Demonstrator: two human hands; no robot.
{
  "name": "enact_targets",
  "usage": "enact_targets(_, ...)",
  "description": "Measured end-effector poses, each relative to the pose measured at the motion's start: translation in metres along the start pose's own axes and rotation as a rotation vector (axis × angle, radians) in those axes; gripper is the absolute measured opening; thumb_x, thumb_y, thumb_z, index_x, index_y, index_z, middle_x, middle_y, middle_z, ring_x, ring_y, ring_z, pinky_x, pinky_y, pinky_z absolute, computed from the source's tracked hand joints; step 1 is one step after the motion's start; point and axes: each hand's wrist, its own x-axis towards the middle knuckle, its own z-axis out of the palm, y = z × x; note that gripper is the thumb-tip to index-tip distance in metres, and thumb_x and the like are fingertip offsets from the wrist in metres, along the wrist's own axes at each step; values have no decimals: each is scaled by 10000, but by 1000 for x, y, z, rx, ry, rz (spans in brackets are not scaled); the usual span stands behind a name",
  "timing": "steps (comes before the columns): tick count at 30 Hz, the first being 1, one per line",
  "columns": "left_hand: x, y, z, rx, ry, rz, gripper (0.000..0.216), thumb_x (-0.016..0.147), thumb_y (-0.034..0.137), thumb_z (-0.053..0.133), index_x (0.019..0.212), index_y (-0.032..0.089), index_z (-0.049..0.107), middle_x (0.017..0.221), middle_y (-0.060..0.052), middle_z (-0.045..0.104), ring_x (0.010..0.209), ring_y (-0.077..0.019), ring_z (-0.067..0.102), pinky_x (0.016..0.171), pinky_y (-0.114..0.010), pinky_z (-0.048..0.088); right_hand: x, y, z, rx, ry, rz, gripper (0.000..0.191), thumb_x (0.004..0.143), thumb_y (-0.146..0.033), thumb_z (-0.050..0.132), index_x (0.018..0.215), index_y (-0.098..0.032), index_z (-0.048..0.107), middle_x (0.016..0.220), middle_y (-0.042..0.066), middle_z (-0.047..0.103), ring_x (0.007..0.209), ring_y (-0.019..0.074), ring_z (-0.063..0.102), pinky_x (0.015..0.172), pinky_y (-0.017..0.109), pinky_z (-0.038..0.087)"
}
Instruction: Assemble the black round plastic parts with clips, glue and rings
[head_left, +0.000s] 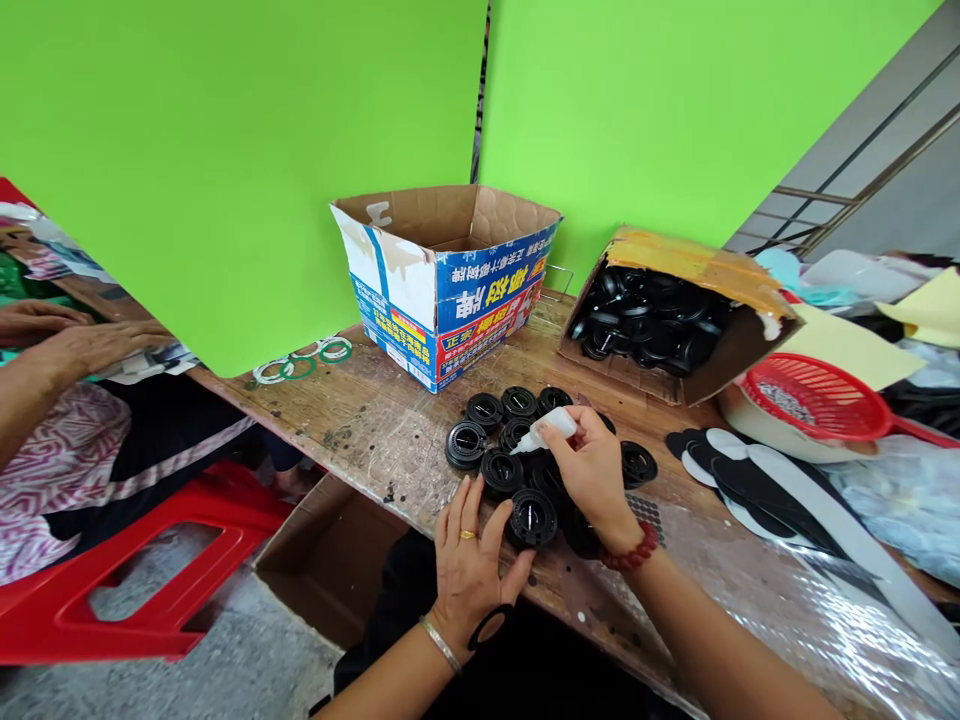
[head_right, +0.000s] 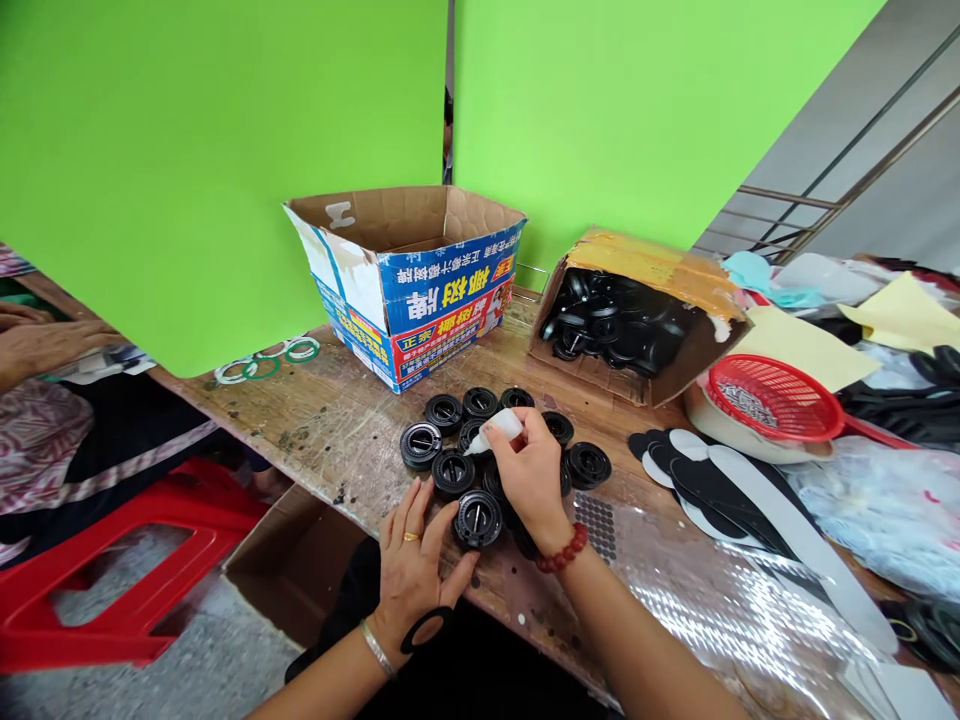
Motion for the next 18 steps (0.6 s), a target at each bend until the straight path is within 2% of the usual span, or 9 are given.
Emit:
enact_targets(4, 0, 0, 0, 9, 4, -3, 442, 838, 394, 645, 1227, 192, 586, 1415, -204, 508, 1354, -357, 442, 1047, -496, 362, -8, -9, -11, -184, -49, -84, 197, 805, -398, 639, 849, -210, 599, 692, -13, 606, 585, 144, 491, 564, 277, 390)
enact_targets(8, 0, 0, 1, -3, 1, 0, 434, 853, 387, 631, 1234, 187, 575, 1399, -217, 511, 1333, -358, 463, 1036, -511, 371, -19, -18, -15, -203, -114, -69, 175, 799, -388, 636, 828, -220, 600, 669, -22, 592, 560, 139, 467, 534, 267, 372)
enact_targets(13, 0, 0, 1, 5, 16, -2, 430, 850, 401, 628, 1225, 197, 578, 1380, -205, 521, 1309, -346, 485, 1018, -497, 390, -28, -27, 0, -107, -161, -51, 166, 789, -376, 636, 824, -218, 595, 684, -15, 608, 561, 139, 483, 533, 261, 386)
enact_targets(18, 0, -1, 1, 11, 5, 4, 432, 838, 420, 637, 1206, 197, 606, 1375, -203, 521, 1284, -344, 500, 1010, -490, 393, -18, -30, 19, -88, -144, -67, 173, 786, -384, 621, 819, -218, 581, 671, -16, 599, 577, 145, 493, 545, 266, 390)
